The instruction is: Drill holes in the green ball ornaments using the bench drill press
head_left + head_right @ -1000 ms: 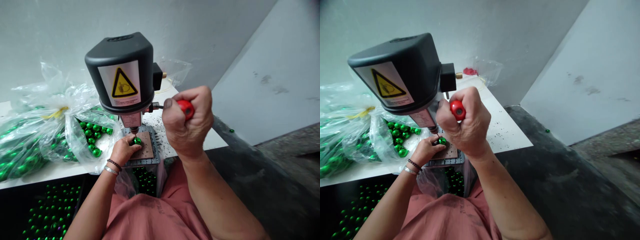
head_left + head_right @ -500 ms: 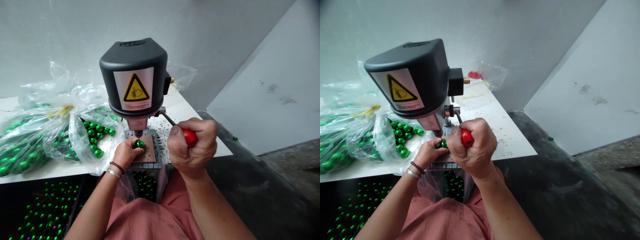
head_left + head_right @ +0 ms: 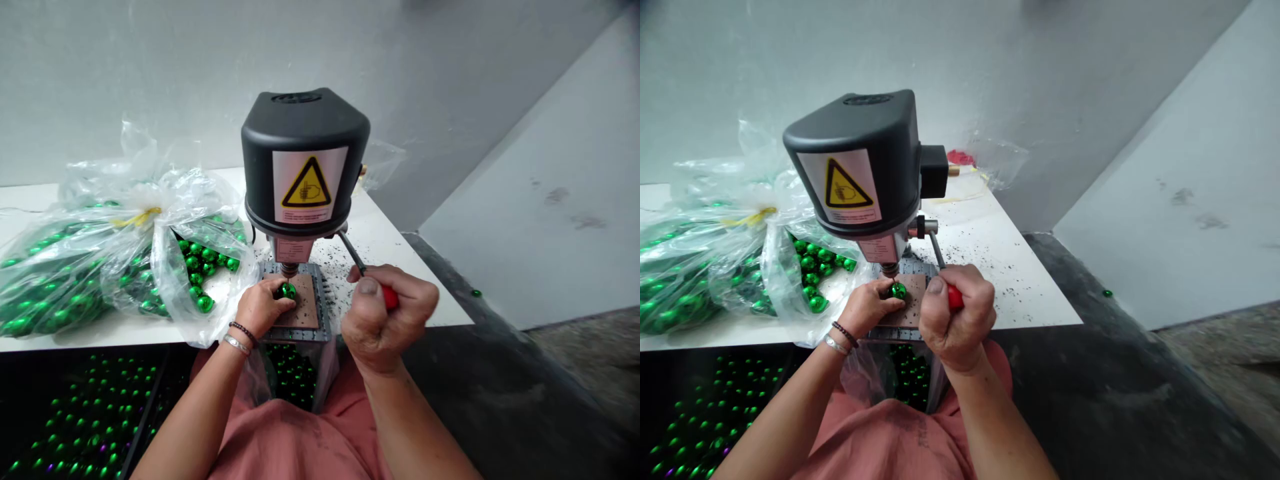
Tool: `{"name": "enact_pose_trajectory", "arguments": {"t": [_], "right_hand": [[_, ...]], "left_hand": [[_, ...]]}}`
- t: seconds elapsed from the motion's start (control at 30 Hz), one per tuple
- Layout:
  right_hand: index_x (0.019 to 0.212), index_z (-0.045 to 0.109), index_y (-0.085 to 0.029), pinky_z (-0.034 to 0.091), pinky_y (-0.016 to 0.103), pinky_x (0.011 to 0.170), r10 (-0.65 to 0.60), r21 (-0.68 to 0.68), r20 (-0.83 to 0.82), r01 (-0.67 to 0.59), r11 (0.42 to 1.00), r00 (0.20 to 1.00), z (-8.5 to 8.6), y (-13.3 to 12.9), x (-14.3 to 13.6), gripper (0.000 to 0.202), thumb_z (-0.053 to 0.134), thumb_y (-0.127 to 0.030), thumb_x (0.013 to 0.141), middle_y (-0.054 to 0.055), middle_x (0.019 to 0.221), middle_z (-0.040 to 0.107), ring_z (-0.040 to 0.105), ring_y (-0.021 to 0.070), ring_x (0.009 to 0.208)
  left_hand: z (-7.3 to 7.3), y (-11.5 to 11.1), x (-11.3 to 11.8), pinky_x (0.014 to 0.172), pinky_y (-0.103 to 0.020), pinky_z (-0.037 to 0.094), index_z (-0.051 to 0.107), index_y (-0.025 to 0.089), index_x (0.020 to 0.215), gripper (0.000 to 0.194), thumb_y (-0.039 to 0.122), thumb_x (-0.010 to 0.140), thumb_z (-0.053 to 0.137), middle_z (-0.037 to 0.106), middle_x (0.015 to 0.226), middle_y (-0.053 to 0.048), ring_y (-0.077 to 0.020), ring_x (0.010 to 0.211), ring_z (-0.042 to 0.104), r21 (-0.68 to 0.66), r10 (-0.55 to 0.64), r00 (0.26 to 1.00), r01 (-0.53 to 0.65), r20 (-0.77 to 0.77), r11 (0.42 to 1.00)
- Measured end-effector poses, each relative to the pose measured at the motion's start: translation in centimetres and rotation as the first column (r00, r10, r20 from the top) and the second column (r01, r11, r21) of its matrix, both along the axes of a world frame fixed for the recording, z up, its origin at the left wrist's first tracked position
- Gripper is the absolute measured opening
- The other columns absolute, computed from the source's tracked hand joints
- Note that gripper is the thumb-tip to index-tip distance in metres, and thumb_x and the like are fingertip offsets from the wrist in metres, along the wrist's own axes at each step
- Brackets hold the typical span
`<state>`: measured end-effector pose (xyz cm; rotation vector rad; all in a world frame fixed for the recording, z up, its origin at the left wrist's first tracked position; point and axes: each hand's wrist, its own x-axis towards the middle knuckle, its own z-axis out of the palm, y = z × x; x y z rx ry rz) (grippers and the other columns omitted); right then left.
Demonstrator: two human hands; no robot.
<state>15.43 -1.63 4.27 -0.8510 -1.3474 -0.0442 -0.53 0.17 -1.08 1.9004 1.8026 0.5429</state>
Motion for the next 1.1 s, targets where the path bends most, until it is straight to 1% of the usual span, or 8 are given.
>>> {"name": "enact_pose_trajectory", "arguments": {"t": [0.27,0.43,0.57,0.73,0.83,0.9,0.97,1.1], "right_hand": [[0.065,0.041,-0.017,0.046,0.024,0.058,0.111,-0.067,-0.043,-0.114,0.991,0.993,-1.4,-0.4,-0.2,0.014,0.043,-0.015,0.078,-0.004,0.056,0.039,0.049,0.0071,0.057],[0.075,0.047,-0.017,0.039,0.018,0.053,-0.185,0.04,-0.023,0.186,0.982,0.983,3.2,0.8,-0.6,0.007,0.048,-0.022,0.081,-0.003,0.066,0.047,0.045,0.0035,0.056],[0.07,0.043,-0.017,0.037,0.019,0.053,-0.164,-0.067,-0.032,0.162,0.985,0.986,7.5,2.5,-0.7,0.021,0.044,-0.033,0.083,-0.003,0.061,0.044,0.042,0.0042,0.054],[0.069,0.041,-0.018,0.04,0.021,0.058,-0.107,-0.112,-0.083,0.097,0.989,0.991,8.3,3.2,-0.7,0.024,0.045,-0.037,0.082,-0.003,0.062,0.046,0.043,0.0058,0.057],[0.069,0.04,-0.019,0.042,0.022,0.062,-0.081,-0.124,-0.108,0.067,0.99,0.991,8.0,3.1,-0.8,0.024,0.045,-0.038,0.082,-0.002,0.064,0.047,0.046,0.0071,0.06],[0.07,0.04,-0.019,0.043,0.024,0.063,-0.063,-0.129,-0.116,0.048,0.99,0.991,7.9,3.1,-0.8,0.025,0.043,-0.041,0.083,-0.003,0.063,0.046,0.048,0.0075,0.061],[0.072,0.04,-0.019,0.044,0.026,0.065,-0.044,-0.135,-0.119,0.028,0.99,0.992,7.9,3.1,-0.7,0.027,0.042,-0.043,0.083,-0.003,0.063,0.046,0.048,0.0076,0.061],[0.073,0.04,-0.019,0.047,0.027,0.069,-0.008,-0.145,-0.132,-0.011,0.989,0.991,7.7,3.3,-0.6,0.027,0.043,-0.043,0.082,-0.002,0.068,0.049,0.052,0.0083,0.068]], "left_hand": [[-0.1,-0.1,0.0,0.082,-0.029,0.045,0.066,0.025,0.105,0.037,0.035,0.07,0.065,0.069,0.104,-0.003,-0.0199,0.094,0.062,0.006,0.012,1.0,-0.012,-0.009,1.0],[-0.4,-0.1,0.1,0.081,-0.03,0.045,0.066,0.023,0.105,0.039,0.036,0.069,0.066,0.068,0.103,-0.006,-0.0212,0.092,0.062,0.03,0.036,0.999,-0.036,-0.011,0.999],[0.2,-1.3,-0.4,0.075,-0.029,0.045,0.068,0.019,0.099,0.035,0.037,0.07,0.062,0.069,0.093,-0.006,-0.0202,0.084,0.062,0.031,0.052,0.997,-0.054,0.052,0.998],[1.6,-3.2,-1.7,0.072,-0.026,0.046,0.069,0.02,0.094,0.038,0.043,0.064,0.068,0.071,0.089,-0.003,-0.0198,0.082,0.063,-0.161,-0.144,0.937,0.203,0.317,0.966],[2.2,-3.5,-1.9,0.075,-0.027,0.046,0.069,0.017,0.095,0.046,0.047,0.06,0.071,0.07,0.095,-0.006,-0.0213,0.088,0.062,-0.198,0.004,0.885,0.1,0.465,0.975],[2.2,-3.3,-1.8,0.069,-0.026,0.046,0.068,0.015,0.09,0.045,0.052,0.065,0.065,0.069,0.085,-0.006,-0.0179,0.077,0.062,-0.235,0.205,0.784,-0.078,0.586,0.969],[2.1,-2.9,-1.6,0.058,-0.025,0.045,0.063,0.014,0.082,0.047,0.059,0.071,0.056,0.064,0.073,-0.004,-0.0132,0.062,0.058,-0.328,0.388,0.547,-0.21,0.742,0.921],[1.9,-2.4,-1.5,0.052,-0.025,0.046,0.052,0.016,0.071,0.042,0.058,0.074,0.054,0.056,0.063,0.0,-0.0123,0.056,0.056,-0.553,0.562,0.057,-0.118,0.825,0.825]]}}
